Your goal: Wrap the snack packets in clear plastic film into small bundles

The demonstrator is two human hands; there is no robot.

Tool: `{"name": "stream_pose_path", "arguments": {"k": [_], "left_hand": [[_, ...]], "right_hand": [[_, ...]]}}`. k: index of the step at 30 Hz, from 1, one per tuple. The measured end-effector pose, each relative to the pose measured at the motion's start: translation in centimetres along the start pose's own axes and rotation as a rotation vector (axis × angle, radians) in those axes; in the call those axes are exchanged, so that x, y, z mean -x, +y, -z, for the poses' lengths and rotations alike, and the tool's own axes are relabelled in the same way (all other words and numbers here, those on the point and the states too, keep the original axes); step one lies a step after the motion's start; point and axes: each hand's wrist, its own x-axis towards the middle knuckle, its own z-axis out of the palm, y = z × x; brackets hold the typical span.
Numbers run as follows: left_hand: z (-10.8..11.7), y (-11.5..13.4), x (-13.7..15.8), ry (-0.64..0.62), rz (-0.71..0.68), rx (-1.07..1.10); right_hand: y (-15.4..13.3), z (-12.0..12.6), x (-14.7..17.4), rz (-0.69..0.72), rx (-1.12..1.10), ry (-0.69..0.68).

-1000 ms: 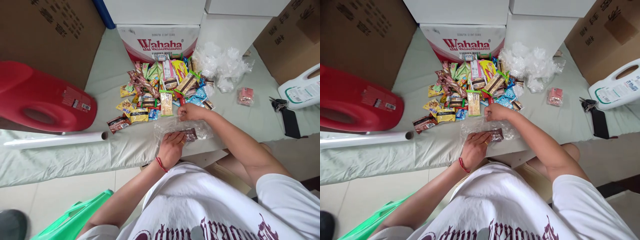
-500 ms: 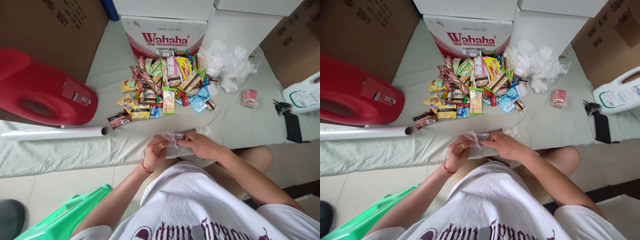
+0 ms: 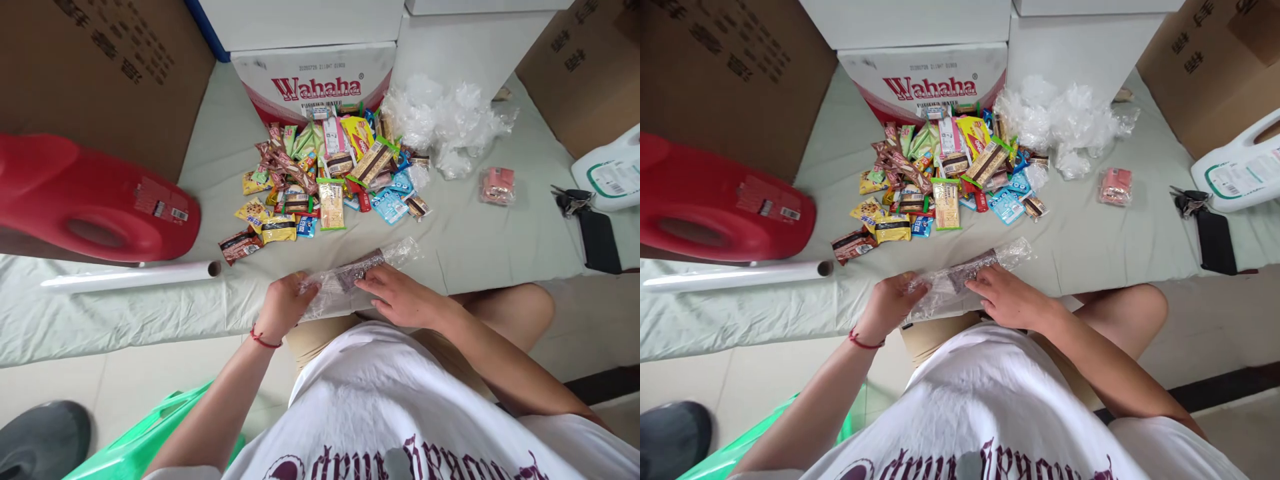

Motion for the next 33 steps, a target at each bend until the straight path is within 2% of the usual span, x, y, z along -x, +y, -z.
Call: {"name": "stream_pose_path", "arguments": {"k": [3,5,7,9,11,12,15,16,17,20,22,26,29,33], "left_hand": [[0.0,1.1,0.4,-0.026,0.096,0.384],[-1.1,2.4,0.1,-0.046,0.087,0.576],[-2.8,3.8,-0.5,-0.058,0.015,0.619],[-4.7,4.8,-1.1,-0.038,-0.136,0.471],[-6.5,5.3,-1.3,0.014,-0.309,0.181],[-7.2,5.5,-1.2,0.039,-0.372,0.02],[-8.5,5.5,-0.5,0.086,-0.445,-0.359],[-8.8,5.4,-0.2,0.101,-0.452,-0.439],[-9.0,5.4,0.0,0.12,-0.461,-0.498],[-9.4,5.0,0.3,0.166,-0.494,-0.598],[-9.6,4.7,0.2,0.184,-0.521,-0.637],[-9.4,4.1,0.0,0.21,-0.585,-0.682],[-9.0,3.9,-0.2,0.26,-0.634,-0.662],[-9.1,3.3,-0.9,0.239,-0.766,-0.564]], "right_hand": [[-0.1,-0.5,0.0,-0.013,-0.033,0.021],[-0.4,-0.7,-0.3,-0.029,-0.034,0.021],[-0.8,-0.7,-0.6,-0.039,-0.055,0.03],[-0.9,-0.3,-0.6,-0.036,-0.111,0.04],[-0.6,0.6,-0.3,-0.06,-0.198,0.076],[-0.3,1.1,-0.1,-0.114,-0.221,0.143],[1.5,2.7,0.5,-0.426,-0.094,0.454],[2.3,2.9,0.5,-0.538,-0.022,0.507],[3.1,3.1,0.6,-0.624,0.023,0.49],[4.8,2.8,0.5,-0.733,-0.034,0.216],[5.2,2.5,0.7,-0.733,-0.096,0.124],[4.8,3.4,0.9,-0.711,-0.237,0.23],[3.5,4.4,-0.4,-0.728,-0.343,0.236],[0.9,4.1,-4.4,-0.738,-0.226,0.252]]}}
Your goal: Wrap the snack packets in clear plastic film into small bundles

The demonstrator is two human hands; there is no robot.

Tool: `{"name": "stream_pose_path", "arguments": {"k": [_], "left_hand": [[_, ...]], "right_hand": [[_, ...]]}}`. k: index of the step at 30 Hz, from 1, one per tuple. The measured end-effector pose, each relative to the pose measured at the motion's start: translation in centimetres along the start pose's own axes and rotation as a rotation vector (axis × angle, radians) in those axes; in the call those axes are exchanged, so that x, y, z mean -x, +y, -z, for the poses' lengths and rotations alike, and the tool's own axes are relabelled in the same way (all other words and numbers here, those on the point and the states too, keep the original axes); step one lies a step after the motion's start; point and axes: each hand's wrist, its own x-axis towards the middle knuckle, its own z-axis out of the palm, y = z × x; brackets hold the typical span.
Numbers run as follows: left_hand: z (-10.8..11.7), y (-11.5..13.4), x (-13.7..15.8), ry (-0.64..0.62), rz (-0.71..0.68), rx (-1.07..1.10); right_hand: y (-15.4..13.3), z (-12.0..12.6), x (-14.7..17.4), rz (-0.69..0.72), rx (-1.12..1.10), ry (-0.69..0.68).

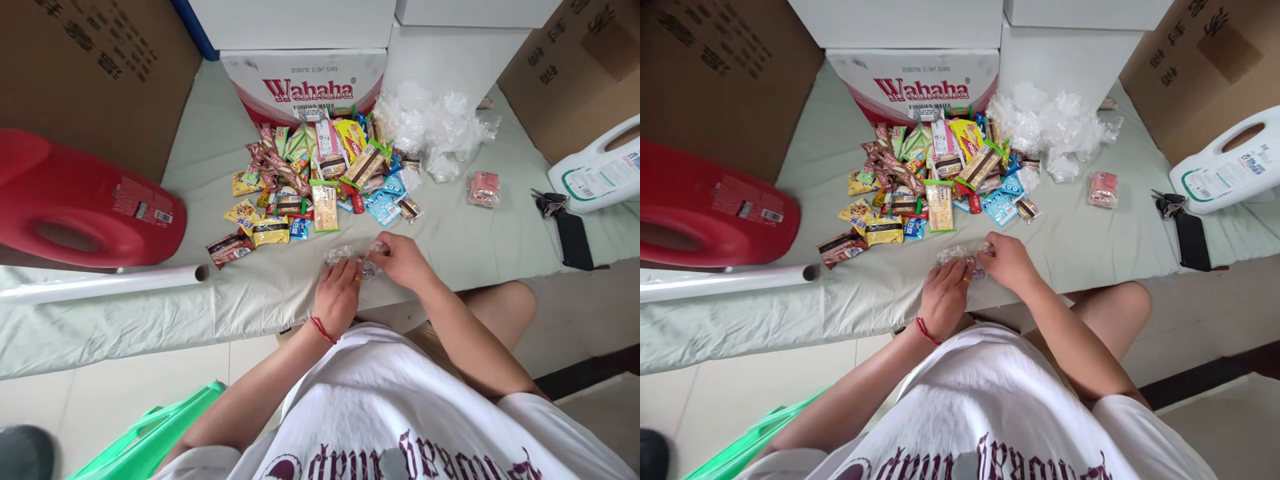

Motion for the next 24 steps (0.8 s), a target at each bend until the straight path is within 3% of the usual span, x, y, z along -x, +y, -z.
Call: {"name": "stream_pose_path", "arguments": {"k": [5,9,12,14,16,20,22,24], "left_hand": [[-1.0,-1.4,0.7,0.063,-0.042,0.208],[0.2,-3.1,2.1,0.199,-0.054,0.508],[1.4,-3.9,2.6,0.337,-0.013,0.607],[1.7,-4.2,2.4,0.271,-0.068,0.561],[1.5,-4.5,2.1,0.119,-0.147,0.484],[0.8,-5.7,1.7,-0.104,-0.216,0.349],[0.4,-6.3,1.6,-0.152,-0.227,0.274],[0.1,-6.9,1.2,-0.151,-0.205,0.215]], "right_hand": [[-3.1,-3.8,-0.8,0.056,0.194,-0.056],[-2.2,-5.2,0.8,0.224,0.168,-0.098],[-1.6,-6.2,2.7,0.338,0.164,-0.048],[-1.6,-6.8,3.7,0.375,0.189,-0.016],[-1.3,-6.8,4.3,0.398,0.172,-0.029],[1.1,-4.2,4.9,0.433,-0.117,-0.178],[3.2,-2.3,5.3,0.363,-0.312,-0.185],[5.3,-1.0,5.9,0.235,-0.44,-0.106]]}}
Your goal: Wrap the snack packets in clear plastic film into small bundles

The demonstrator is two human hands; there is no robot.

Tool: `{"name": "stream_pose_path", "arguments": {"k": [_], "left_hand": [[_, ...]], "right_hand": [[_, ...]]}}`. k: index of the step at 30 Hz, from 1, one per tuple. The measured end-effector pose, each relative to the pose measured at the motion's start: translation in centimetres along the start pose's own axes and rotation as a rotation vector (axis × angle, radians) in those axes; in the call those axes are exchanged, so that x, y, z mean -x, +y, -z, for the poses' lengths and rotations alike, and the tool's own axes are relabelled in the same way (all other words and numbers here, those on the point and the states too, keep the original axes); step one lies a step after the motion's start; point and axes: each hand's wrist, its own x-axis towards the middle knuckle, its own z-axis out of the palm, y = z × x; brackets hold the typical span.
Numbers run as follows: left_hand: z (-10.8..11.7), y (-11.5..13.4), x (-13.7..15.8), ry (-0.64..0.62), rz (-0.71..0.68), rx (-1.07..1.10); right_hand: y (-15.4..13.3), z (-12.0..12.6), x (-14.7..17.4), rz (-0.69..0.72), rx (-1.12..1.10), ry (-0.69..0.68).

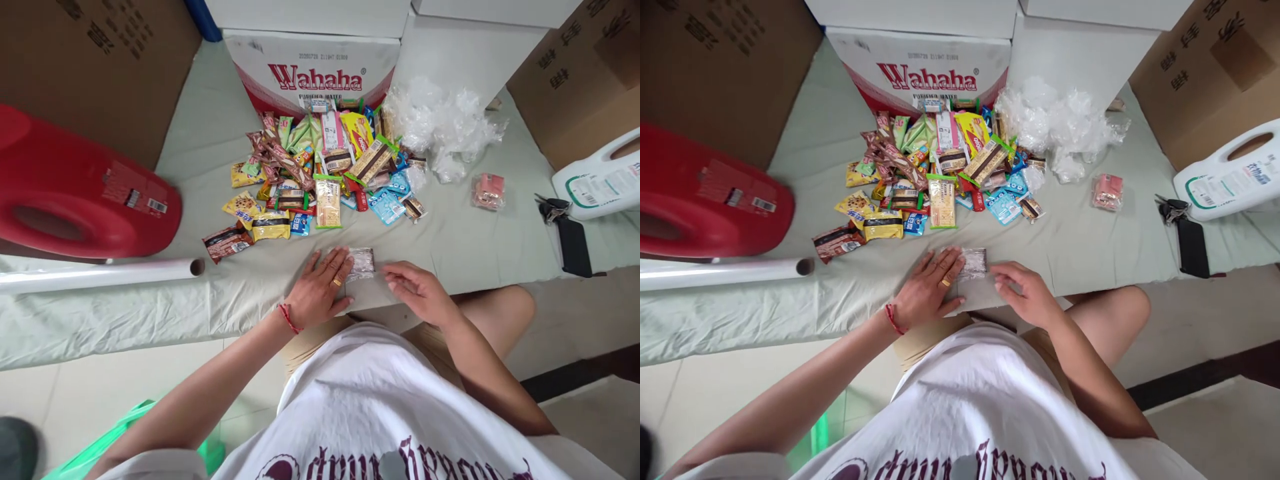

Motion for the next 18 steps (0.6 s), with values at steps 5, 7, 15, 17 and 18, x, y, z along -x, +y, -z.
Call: {"name": "stream_pose_path", "arguments": {"k": [5,7,15,17,18], "left_hand": [[0.9,-0.7,-2.1,0.044,0.233,0.071],[1.7,0.4,-3.5,0.077,0.427,0.186],[-1.2,10.7,-10.1,-0.064,0.56,1.26],[-2.8,11.7,-11.2,-0.138,0.565,1.205],[-3.3,11.8,-11.5,-0.167,0.542,1.144]], "right_hand": [[2.2,1.5,2.1,-0.167,-0.183,0.215],[2.6,1.5,2.4,-0.186,-0.216,0.271],[2.1,-0.2,1.3,-0.205,-0.492,0.496],[2.4,0.4,1.3,-0.241,-0.508,0.64],[2.6,1.4,1.4,-0.249,-0.497,0.71]]}}
